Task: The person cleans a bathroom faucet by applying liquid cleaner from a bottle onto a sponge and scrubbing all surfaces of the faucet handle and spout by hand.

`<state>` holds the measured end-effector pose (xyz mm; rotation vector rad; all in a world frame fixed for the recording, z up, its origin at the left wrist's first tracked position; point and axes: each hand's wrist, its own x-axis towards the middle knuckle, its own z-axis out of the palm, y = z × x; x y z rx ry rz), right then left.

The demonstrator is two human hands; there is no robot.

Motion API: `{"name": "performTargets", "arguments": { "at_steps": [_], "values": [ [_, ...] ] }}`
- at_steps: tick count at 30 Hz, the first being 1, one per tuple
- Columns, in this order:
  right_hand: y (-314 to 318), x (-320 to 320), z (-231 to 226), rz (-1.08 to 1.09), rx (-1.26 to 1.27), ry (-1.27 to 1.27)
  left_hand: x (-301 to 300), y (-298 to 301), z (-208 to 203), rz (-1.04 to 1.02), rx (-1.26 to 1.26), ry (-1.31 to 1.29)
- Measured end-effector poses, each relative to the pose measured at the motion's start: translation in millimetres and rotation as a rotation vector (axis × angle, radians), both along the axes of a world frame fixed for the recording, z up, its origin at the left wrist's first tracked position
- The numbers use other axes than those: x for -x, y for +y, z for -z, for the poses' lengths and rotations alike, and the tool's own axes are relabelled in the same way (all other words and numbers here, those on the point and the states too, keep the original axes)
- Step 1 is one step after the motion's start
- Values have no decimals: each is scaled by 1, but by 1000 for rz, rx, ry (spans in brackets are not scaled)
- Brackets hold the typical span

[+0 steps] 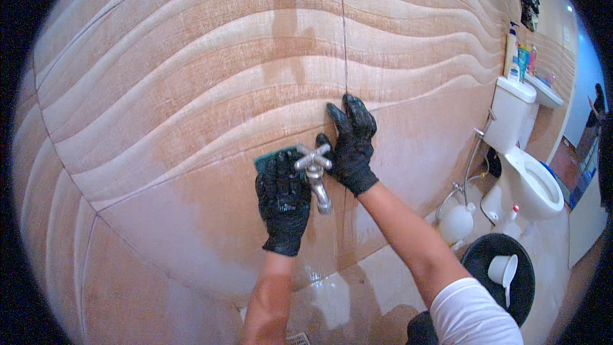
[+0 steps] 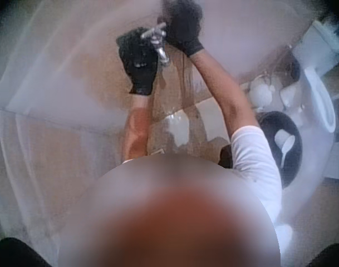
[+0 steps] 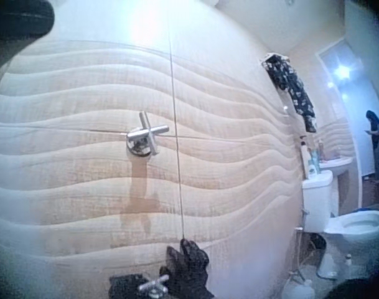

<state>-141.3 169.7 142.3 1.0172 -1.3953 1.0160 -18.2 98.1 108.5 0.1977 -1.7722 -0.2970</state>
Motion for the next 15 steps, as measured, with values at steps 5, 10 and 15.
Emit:
{"name": "performTargets", "arguments": {
  "at_steps": [5,10,15],
  "values": [
    [-3,13,12,37,5,16,-7,-4,19,240,-194,-88],
    [-2,9,9,63,-46,-7,-16,-12,30,60,40,-223],
    [-5,11,9,48,-13,25,-18,-10,-8,-393,377,-308]
  ]
}}
